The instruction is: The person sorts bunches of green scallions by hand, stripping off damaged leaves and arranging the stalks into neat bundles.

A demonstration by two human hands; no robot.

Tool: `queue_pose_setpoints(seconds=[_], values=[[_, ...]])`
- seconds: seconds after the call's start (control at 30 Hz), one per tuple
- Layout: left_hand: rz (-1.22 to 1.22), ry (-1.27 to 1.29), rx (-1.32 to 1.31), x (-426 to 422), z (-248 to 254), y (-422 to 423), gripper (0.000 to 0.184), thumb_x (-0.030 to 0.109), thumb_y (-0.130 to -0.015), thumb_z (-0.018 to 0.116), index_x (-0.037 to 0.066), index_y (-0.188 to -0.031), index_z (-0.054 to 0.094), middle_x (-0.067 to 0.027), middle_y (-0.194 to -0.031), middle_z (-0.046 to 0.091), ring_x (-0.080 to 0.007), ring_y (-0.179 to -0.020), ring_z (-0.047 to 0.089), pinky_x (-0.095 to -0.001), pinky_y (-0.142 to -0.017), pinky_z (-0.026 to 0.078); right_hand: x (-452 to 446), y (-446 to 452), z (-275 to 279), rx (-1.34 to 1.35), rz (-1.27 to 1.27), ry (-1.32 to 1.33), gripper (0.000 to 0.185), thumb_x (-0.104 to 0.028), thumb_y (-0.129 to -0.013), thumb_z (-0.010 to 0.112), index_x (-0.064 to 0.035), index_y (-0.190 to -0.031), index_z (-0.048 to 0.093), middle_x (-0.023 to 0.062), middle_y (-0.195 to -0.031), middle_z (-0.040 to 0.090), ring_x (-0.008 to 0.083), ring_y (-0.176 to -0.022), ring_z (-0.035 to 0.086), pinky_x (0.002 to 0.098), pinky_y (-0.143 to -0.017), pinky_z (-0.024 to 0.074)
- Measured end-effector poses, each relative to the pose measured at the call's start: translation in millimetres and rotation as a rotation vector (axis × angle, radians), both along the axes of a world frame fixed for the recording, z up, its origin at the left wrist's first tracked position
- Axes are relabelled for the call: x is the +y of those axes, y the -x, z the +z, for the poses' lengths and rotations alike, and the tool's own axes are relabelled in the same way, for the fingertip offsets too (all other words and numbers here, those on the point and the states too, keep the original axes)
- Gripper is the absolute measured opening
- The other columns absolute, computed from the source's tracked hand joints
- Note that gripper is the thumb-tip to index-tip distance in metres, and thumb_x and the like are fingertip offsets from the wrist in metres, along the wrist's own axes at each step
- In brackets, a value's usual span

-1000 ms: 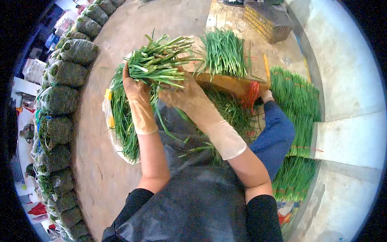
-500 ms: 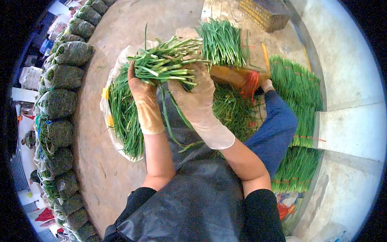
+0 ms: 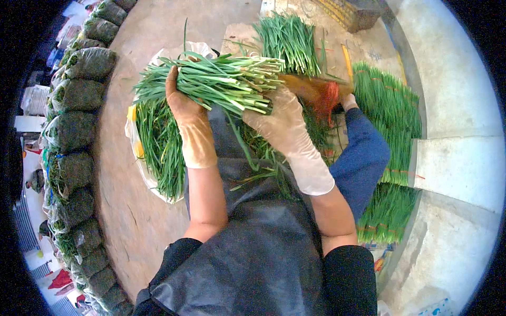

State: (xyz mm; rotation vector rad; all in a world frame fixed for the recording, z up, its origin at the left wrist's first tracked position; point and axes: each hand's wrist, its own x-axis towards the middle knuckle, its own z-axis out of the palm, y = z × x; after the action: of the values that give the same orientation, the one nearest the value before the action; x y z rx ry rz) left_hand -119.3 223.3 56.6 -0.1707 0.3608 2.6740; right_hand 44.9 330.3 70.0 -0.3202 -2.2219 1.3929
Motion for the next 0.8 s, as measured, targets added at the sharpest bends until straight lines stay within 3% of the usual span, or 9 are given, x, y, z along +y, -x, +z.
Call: queue_pose_setpoints(seconds=[0.03, 0.17, 0.23, 0.27, 0.4, 0.53, 0.63, 0.73, 0.8], values=[[-0.025, 0.016, 0.032, 0, -1, 1, 0.027, 0.022, -0.085, 0.058, -0.001, -0.099, 0.06, -0.0151, -0.096, 0.065, -0.0292, -0.09, 0.062, -0.041, -0.084, 0.052, 2, -2, 1, -0.042, 0.101, 0.303, 0.041, -0.01, -0.076, 0.074, -0.0013, -0.113, 0.061, 0.0089, -0.107, 0.066, 0.0145, -0.095, 0.062, 0.0286, -0.087, 0.0473], [-0.052, 0.039, 0.023, 1, -11, 1, 0.035, 0.022, -0.086, 0.056, -0.005, -0.108, 0.057, -0.019, -0.103, 0.064, -0.0323, -0.098, 0.062, -0.0448, -0.094, 0.048, 16, -21, 3, -0.123, 0.254, 0.023, 0.035, -0.015, -0.08, 0.068, -0.0037, -0.113, 0.062, 0.0115, -0.112, 0.064, 0.0188, -0.102, 0.06, 0.0287, -0.095, 0.043], [-0.083, 0.031, 0.064, 4, -6, -8, 0.033, 0.022, -0.087, 0.056, -0.004, -0.108, 0.058, -0.0184, -0.102, 0.065, -0.0324, -0.097, 0.062, -0.0447, -0.096, 0.046, 21, -28, -6, -0.054, 0.245, 0.19, 0.035, -0.015, -0.079, 0.07, -0.0038, -0.112, 0.063, 0.0129, -0.109, 0.065, 0.0212, -0.102, 0.06, 0.0305, -0.093, 0.0442], [-0.143, -0.022, 0.078, 5, -9, -8, 0.033, 0.022, -0.087, 0.056, -0.004, -0.108, 0.058, -0.0181, -0.102, 0.065, -0.0322, -0.098, 0.062, -0.0446, -0.096, 0.046, 22, -31, -10, -0.134, 0.202, 0.591, 0.035, -0.015, -0.079, 0.071, -0.0031, -0.111, 0.064, 0.0129, -0.107, 0.065, 0.0224, -0.101, 0.06, 0.0316, -0.092, 0.0447], [-0.08, 0.095, 0.102, 11, 6, -20, 0.027, 0.023, -0.084, 0.061, 0.002, -0.1, 0.061, -0.0114, -0.095, 0.066, -0.0245, -0.087, 0.064, -0.038, -0.084, 0.052, 27, -57, -44, -0.08, -0.058, 0.192, 0.029, -0.007, -0.077, 0.067, 0.0003, -0.105, 0.065, 0.011, -0.102, 0.065, 0.0222, -0.096, 0.061, 0.0328, -0.091, 0.0454], [0.002, 0.064, 0.087, 3, -7, 1, 0.026, 0.023, -0.086, 0.059, 0.001, -0.1, 0.061, -0.0118, -0.096, 0.066, -0.0245, -0.09, 0.063, -0.0373, -0.084, 0.052, 43, -78, -38, 0.341, 0.102, 0.844, 0.015, -0.012, -0.076, 0.068, 0.0015, -0.08, 0.061, 0.0065, -0.085, 0.059, 0.0202, -0.085, 0.057, 0.0334, -0.084, 0.0461], [0.079, 0.095, 0.099, -15, -27, 32, 0.033, 0.025, -0.087, 0.055, -0.003, -0.104, 0.061, -0.0204, -0.106, 0.064, -0.0349, -0.105, 0.058, -0.0466, -0.097, 0.045, 78, -95, -70, 0.411, 0.252, 0.965, 0.015, -0.013, -0.079, 0.065, 0.001, -0.081, 0.062, 0.0051, -0.084, 0.058, 0.0205, -0.082, 0.057, 0.0343, -0.082, 0.0459], [0.07, 0.03, 0.09, -32, -29, 43, 0.034, 0.027, -0.086, 0.053, 0.0, -0.104, 0.063, -0.0214, -0.107, 0.064, -0.0348, -0.103, 0.059, -0.0461, -0.096, 0.045, 93, -90, -100, -0.612, -0.022, -0.079, 0.017, -0.02, -0.082, 0.067, -0.0055, -0.091, 0.065, 0.0091, -0.091, 0.061, 0.0245, -0.093, 0.057, 0.0335, -0.086, 0.0437], [0.022, -0.05, 0.124, -40, -30, 45, 0.033, 0.027, -0.087, 0.053, 0.001, -0.105, 0.064, -0.0214, -0.107, 0.064, -0.0345, -0.101, 0.06, -0.0467, -0.095, 0.045, 75, -77, -94, -0.319, -0.273, -0.832, 0.02, -0.022, -0.083, 0.067, -0.0073, -0.096, 0.066, 0.0102, -0.091, 0.062, 0.0257, -0.093, 0.059, 0.034, -0.085, 0.0444]])
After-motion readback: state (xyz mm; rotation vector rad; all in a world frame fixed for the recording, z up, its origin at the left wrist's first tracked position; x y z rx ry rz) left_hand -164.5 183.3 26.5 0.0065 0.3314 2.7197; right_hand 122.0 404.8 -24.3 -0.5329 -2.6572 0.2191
